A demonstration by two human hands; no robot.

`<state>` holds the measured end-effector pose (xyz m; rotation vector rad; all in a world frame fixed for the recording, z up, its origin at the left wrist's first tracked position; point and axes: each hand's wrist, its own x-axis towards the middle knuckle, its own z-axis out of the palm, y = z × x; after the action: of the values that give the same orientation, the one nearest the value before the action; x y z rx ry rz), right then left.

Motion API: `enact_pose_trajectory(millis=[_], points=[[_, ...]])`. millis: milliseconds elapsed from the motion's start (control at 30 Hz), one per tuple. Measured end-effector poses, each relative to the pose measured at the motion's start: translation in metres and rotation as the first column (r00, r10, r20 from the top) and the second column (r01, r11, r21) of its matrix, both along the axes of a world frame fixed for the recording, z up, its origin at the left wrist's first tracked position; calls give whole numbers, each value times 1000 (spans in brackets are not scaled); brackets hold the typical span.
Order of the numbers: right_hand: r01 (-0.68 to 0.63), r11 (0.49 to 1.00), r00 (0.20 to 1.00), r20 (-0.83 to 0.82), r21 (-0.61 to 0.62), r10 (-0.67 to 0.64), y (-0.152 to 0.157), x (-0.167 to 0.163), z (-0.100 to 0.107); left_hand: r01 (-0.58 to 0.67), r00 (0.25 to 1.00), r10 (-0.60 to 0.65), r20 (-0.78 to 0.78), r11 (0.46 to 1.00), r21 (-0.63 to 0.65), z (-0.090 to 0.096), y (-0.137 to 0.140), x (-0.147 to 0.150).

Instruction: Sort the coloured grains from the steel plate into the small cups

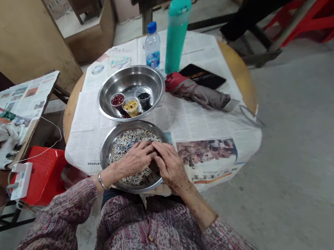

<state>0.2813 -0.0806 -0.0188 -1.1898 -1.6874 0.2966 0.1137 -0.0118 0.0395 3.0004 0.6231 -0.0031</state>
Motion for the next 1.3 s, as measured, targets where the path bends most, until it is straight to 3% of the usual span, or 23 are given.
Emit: enact_pose_trajectory(millis=[167,267,367,467,600,733,867,1067,1200,1300], points=[[-9,1000,1000,2,7,9,0,0,2,-249,965,249,-86,968,16,13,18,-23],[-15,1000,1000,-2,-7,15,0,0,2,-418,898,416,-142,908,15,27,7,-53],[-21,1000,1000,-8,-11,21,0,1,2,-490,866,477,-149,870,-64,35,-16,-77],[-19,1000,1000,-11,-21,19,0,1,1,-462,887,447,-119,859,-218,34,-35,-80],[-11,1000,1000,2,-17,11,0,1,1,-390,903,429,19,837,-384,15,-37,-52],[5,1000,1000,3,-16,-5,1,0,1,-319,890,422,171,846,-427,-5,-13,-16],[6,999,1000,-10,-31,-7,1,0,2,-323,835,448,319,869,-375,-1,10,-1],[4,998,999,-33,-57,-6,2,-1,4,-397,907,415,75,900,-182,14,6,-13],[4,1000,1000,-31,-22,-4,2,-2,4,-317,948,319,-11,935,-157,6,-3,-5],[5,1000,1000,-22,-19,-5,2,-2,4,-210,976,217,4,952,-225,3,-4,0]])
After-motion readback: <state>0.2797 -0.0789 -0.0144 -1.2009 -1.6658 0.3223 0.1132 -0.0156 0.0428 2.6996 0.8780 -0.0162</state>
